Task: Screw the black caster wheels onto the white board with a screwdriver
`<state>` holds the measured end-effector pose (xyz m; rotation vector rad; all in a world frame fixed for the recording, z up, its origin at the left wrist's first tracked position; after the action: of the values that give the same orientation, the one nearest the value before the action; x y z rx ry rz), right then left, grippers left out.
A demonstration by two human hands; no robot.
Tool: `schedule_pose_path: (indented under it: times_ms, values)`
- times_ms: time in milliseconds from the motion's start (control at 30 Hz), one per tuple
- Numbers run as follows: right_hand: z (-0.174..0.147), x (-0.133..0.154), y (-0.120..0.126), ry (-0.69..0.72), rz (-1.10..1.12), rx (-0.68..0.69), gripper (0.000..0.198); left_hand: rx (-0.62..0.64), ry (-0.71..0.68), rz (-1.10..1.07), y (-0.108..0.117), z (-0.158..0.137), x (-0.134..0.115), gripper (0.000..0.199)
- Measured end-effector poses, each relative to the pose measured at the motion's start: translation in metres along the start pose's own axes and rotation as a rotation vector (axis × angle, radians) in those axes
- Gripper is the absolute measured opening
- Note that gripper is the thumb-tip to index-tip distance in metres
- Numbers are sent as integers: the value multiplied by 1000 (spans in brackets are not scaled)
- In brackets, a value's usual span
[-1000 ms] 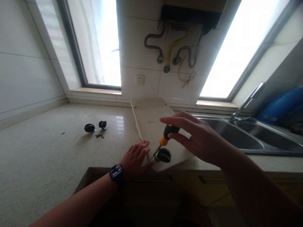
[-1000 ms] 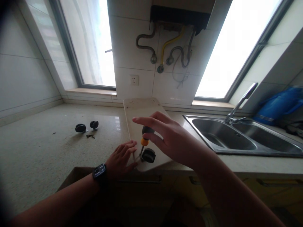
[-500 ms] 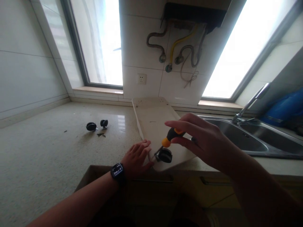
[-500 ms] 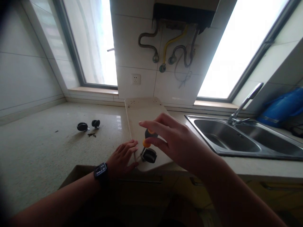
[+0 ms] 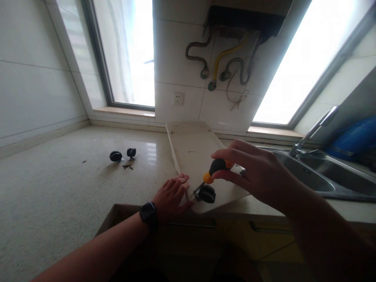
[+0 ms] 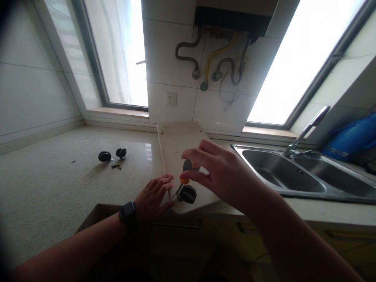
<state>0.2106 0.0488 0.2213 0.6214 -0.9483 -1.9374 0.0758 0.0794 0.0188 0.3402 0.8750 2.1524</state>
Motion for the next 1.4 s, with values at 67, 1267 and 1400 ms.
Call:
schedule_pose_path:
  times_ms: [67,1267,1400]
  values:
    - [0,-1,1,-29,-73,-7,35,-10,-3,3,1,0,0,46]
    - [1,0,-13,-82,190,164,63,20,10,-2,-1,1,0,46]
    - [9,-1,-12,-82,200,88,39,32,13,6,-4,0,1,48]
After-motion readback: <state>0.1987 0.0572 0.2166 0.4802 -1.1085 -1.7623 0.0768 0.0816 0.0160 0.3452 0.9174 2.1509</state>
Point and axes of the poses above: each hand's wrist, its own z-axis towards the middle knuckle, its own y-axis out of the back of the hand, x = y × z, the point moved 9 cm from there along z, towards the middle knuckle, and after that the axes turned 1 degree about -x, right-handed, at the moved point
